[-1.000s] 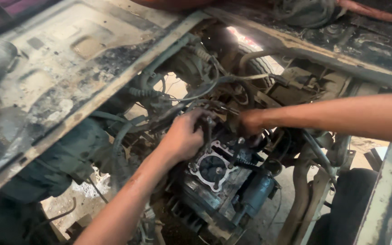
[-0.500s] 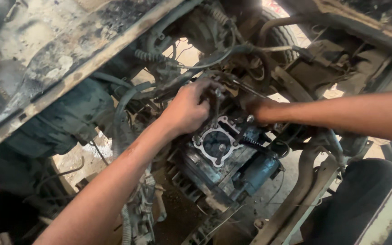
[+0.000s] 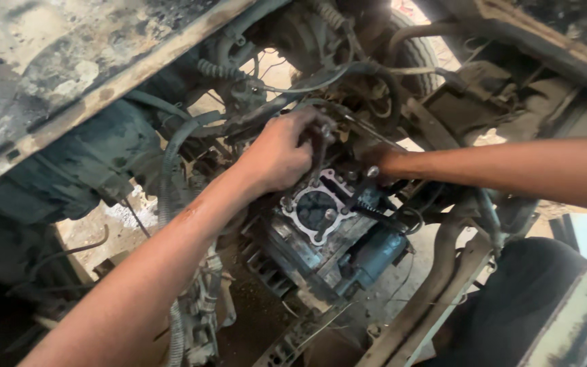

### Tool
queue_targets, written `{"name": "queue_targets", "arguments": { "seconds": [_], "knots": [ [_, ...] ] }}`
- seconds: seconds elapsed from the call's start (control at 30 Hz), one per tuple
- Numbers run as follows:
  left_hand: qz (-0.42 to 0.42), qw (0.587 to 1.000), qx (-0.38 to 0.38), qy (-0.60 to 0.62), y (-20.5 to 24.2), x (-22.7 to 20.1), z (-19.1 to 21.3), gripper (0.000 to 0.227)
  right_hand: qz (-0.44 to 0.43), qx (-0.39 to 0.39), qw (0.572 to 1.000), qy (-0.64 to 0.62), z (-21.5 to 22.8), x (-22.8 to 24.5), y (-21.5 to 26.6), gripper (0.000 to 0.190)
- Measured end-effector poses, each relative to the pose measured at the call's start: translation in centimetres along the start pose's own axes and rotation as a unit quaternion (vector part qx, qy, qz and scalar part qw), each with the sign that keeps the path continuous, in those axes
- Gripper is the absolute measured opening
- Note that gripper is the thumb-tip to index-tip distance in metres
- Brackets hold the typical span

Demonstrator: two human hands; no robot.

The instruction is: The person is working on a vehicle engine from underneath, using a wrench to tighten bolts on a component. They also use a rag to wipe the engine parts and their hands during the process.

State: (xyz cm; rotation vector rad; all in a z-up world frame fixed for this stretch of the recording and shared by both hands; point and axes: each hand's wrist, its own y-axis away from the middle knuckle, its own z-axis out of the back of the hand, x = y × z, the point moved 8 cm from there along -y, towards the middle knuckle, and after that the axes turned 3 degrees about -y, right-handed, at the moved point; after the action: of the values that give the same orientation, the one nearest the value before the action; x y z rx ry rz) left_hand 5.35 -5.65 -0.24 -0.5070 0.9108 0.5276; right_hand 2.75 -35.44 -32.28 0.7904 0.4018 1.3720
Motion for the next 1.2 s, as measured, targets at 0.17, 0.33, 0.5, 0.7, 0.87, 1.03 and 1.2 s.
{"name": "queue_targets", "arguments": {
  "seconds": [0.17, 0.33, 0.5, 0.7, 0.87, 1.03, 1.2],
  "knots": [
    [-0.011, 1.000, -0.009, -0.002, 0.1, -0.2, 0.2, 0.036, 0.331, -0.140, 0.928, 0.104, 1.3, 4.2, 0.8, 0.040],
    [0.007, 0.999, -0.014, -0.033, 0.8, -1.4, 0.6, 0.035, 0.582, -0.193, 0.790, 0.008, 1.6, 3.3, 2.2, 0.026],
    [-0.041, 0.995, -0.022, -0.090, 2.3, -4.1, 1.9, 0.034, 0.560, -0.186, 0.807, 0.021, 2.0, 3.8, 3.0, 0.023],
    [0.006, 0.993, -0.011, -0.115, 6.5, -4.7, 1.7, 0.048, 0.221, -0.113, 0.957, 0.151, 1.6, 6.4, 6.8, 0.053],
    [-0.073, 0.987, -0.034, -0.139, 6.5, -5.2, 1.6, 0.046, 0.137, -0.082, 0.987, 0.025, 3.8, 7.5, 8.4, 0.058],
    [-0.071, 0.981, 0.007, -0.179, 6.5, -4.6, 1.6, 0.049, 0.167, -0.076, 0.983, 0.010, 2.9, 5.8, 6.2, 0.068],
    [-0.057, 0.984, 0.043, -0.163, 6.4, -4.1, 1.6, 0.055, 0.260, -0.118, 0.955, 0.076, 1.4, 5.0, 4.7, 0.051]
  ]
}}
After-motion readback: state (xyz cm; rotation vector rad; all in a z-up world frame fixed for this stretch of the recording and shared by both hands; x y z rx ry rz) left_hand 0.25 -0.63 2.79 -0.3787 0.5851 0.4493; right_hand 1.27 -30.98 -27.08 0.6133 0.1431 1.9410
